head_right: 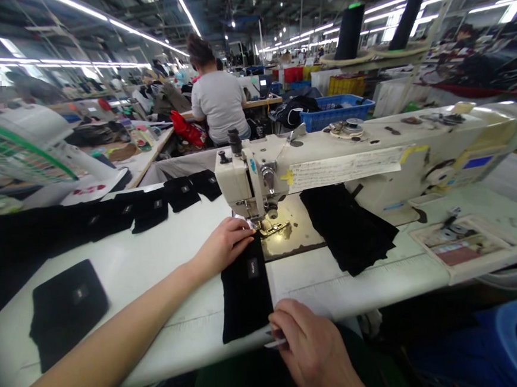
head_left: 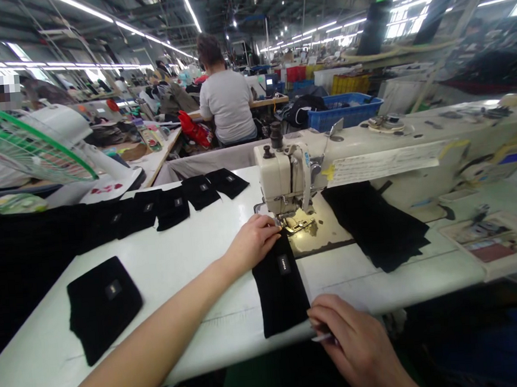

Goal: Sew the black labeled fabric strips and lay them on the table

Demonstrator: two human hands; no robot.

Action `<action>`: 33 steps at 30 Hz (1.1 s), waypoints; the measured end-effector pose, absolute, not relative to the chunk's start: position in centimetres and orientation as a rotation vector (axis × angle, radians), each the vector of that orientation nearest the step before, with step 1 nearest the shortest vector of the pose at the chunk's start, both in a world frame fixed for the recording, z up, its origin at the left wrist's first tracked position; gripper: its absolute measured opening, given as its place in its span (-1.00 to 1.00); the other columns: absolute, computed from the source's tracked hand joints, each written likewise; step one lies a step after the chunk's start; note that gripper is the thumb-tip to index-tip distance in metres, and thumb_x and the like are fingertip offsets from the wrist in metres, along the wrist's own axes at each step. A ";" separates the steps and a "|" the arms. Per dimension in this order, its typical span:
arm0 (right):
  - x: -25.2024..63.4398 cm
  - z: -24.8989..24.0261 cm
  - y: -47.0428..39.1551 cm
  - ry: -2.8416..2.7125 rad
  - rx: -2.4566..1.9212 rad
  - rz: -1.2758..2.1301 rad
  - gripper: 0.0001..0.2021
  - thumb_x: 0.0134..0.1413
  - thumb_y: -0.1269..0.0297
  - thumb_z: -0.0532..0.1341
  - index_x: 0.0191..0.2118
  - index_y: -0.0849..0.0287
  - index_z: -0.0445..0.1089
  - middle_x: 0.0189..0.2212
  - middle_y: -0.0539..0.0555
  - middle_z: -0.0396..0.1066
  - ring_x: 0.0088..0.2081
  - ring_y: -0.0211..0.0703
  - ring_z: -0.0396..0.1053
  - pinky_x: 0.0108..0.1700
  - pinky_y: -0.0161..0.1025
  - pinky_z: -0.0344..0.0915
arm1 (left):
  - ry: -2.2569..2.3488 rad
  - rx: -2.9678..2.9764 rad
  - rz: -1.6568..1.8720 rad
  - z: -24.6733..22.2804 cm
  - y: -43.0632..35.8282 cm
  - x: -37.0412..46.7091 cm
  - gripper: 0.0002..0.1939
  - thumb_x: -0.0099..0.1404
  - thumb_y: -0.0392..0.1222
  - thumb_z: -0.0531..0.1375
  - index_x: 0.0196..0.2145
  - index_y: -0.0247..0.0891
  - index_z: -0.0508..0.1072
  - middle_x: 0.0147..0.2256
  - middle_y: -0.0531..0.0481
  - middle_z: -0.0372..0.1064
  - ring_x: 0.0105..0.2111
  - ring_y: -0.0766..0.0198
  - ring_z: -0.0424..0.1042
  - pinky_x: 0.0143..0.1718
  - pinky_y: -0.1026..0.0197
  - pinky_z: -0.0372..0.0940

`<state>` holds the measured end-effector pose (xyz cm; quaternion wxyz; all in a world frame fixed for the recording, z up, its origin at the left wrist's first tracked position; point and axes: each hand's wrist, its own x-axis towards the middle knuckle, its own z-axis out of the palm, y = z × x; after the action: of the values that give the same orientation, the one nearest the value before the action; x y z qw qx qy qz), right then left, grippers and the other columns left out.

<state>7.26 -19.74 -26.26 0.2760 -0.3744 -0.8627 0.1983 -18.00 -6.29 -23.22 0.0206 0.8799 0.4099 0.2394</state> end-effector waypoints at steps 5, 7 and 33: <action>7.1 -26.5 -19.7 -2.321 -1.019 0.563 -0.72 0.09 0.56 0.07 -0.12 0.12 0.32 -0.19 0.11 0.41 -0.30 -0.15 0.43 -0.30 -0.26 0.31 | 1.216 2.688 0.785 -23.1 -6.3 -18.1 -0.80 0.40 -0.35 0.15 -0.17 -0.28 0.59 -0.18 -0.15 0.47 -0.15 0.13 0.41 -0.06 0.06 0.39; 7.1 -26.6 -19.7 -2.317 -1.011 0.562 -0.72 0.09 0.56 0.07 -0.12 0.12 0.31 -0.20 0.09 0.40 -0.30 -0.15 0.42 -0.29 -0.27 0.30 | 1.187 2.686 0.806 -23.1 -6.3 -18.1 -0.80 0.40 -0.36 0.14 -0.17 -0.31 0.58 -0.17 -0.17 0.47 -0.15 0.13 0.42 -0.06 0.07 0.39; 6.6 -25.5 -19.1 -2.294 -1.011 0.505 -0.68 0.01 0.60 0.05 -0.15 0.11 0.30 -0.25 0.06 0.40 -0.37 -0.18 0.39 -0.36 -0.28 0.22 | 1.256 2.747 0.671 -22.9 -6.2 -18.3 -0.77 0.44 -0.32 0.10 -0.11 -0.32 0.56 -0.17 -0.17 0.40 -0.14 0.11 0.36 -0.07 0.04 0.38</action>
<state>6.58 -19.15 -25.52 0.2880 -0.3788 -0.8590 0.1892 -18.26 -6.20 -22.90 0.0238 0.8875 0.4060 0.2169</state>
